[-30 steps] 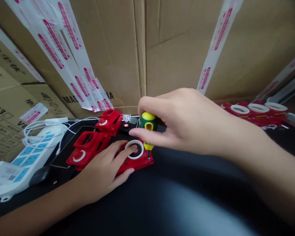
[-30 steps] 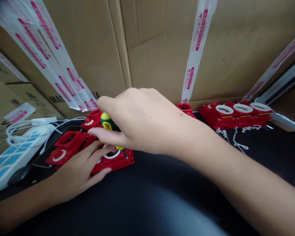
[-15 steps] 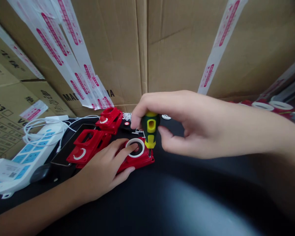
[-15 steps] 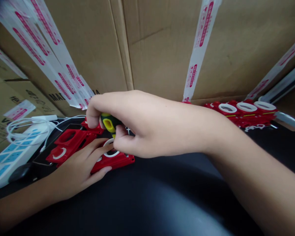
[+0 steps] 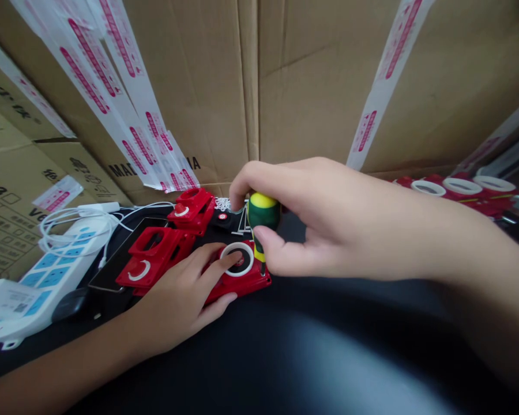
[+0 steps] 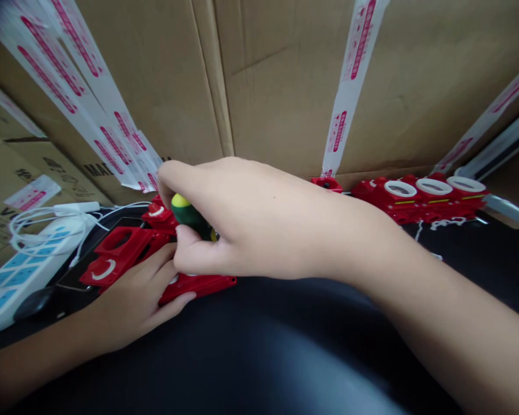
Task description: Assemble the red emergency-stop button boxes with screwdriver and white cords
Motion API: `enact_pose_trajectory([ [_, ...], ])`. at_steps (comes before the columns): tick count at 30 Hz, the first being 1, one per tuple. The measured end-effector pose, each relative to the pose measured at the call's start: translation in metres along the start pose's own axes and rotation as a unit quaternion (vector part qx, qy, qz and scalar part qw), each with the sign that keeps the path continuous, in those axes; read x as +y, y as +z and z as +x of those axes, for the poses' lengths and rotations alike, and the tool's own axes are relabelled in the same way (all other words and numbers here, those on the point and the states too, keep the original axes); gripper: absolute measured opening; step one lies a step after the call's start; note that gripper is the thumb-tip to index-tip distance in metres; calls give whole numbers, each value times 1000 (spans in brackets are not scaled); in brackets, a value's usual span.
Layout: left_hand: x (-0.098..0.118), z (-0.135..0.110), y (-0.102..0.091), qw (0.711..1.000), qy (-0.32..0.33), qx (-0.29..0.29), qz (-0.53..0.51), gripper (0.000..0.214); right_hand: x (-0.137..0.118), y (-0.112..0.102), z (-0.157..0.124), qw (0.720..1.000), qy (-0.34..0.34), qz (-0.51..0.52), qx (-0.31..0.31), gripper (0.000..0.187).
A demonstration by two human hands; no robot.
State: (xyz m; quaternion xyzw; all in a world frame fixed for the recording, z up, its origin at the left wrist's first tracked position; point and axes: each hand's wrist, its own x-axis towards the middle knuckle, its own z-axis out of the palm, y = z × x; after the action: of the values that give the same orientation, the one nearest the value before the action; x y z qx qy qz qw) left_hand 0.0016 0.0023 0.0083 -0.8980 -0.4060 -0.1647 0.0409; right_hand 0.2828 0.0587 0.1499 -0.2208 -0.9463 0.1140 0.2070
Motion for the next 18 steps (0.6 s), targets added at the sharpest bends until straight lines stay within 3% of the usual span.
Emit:
enact_pose_trajectory([
  [4,1,1,-1,1000,-8,-5,-10,50,0,-6,-1,999,-20,41,-12,30],
  [9,-1,-1,1,1000,-10,2,-21,51,-3,-5,-1,999,-44,30,-9,10],
  [14,-2,-2,2,1000,1,0,3,52,-6,6,3,985,55,-154,63,43],
  [16,-1,-1,2,1000,2,-4,11,51,-6,6,3,981,71,-170,57,37],
  [18,0,-1,1,1000,4,-4,11,51,-5,4,2,993,45,-102,25,22],
])
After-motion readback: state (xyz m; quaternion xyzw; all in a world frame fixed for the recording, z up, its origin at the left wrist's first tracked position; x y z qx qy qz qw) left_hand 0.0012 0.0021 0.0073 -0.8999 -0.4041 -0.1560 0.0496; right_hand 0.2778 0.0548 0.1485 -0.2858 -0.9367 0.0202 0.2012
